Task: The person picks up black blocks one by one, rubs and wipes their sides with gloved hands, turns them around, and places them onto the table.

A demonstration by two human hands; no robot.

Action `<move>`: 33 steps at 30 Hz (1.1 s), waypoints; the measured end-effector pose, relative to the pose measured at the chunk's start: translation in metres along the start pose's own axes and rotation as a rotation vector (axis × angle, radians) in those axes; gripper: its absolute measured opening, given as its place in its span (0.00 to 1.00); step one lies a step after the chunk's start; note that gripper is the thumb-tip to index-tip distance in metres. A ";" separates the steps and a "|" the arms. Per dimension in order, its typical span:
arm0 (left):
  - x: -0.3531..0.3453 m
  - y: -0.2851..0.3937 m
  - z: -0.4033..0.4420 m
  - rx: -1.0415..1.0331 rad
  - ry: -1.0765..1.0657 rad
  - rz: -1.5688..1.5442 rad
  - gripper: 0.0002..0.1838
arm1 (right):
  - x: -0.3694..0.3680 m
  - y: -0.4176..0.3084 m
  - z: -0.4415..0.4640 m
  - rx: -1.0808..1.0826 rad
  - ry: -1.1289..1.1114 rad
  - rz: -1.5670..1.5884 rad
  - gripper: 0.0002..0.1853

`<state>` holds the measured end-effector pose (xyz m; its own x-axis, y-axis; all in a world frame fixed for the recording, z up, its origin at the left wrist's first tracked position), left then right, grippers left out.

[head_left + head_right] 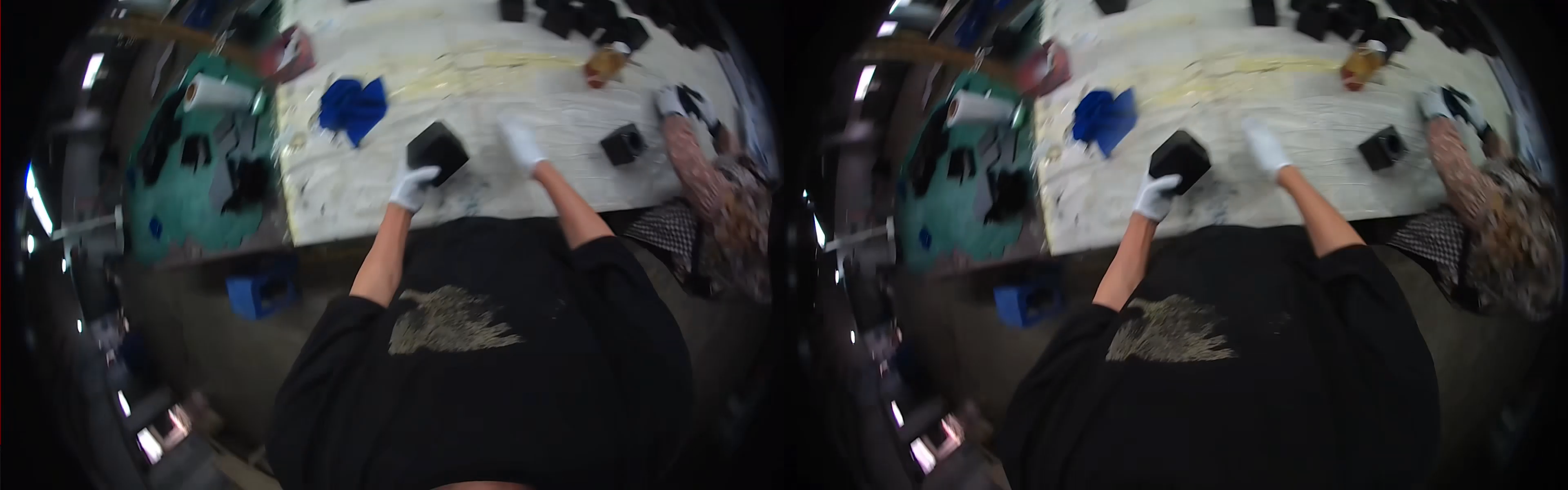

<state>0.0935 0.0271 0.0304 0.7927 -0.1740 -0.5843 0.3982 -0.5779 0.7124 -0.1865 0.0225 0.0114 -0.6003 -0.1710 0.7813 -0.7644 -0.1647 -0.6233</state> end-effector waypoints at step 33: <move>-0.104 0.113 0.000 0.004 -0.346 -0.127 0.62 | 0.087 -0.152 -0.007 -0.266 0.092 1.522 0.28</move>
<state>0.0558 -0.0204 0.1721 0.5340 -0.3595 -0.7653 0.4810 -0.6152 0.6246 -0.1238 0.0391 0.1739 -0.8278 0.0486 -0.5590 0.5489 0.2766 -0.7888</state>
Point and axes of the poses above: each hand's wrist, its own z-axis towards the middle knuckle, its own x-axis out of the back of the hand, y = z × x, the point moved 1 cm from there along z, towards the middle knuckle, and after that the axes turned 6 degrees about x, right-handed, at the moved point
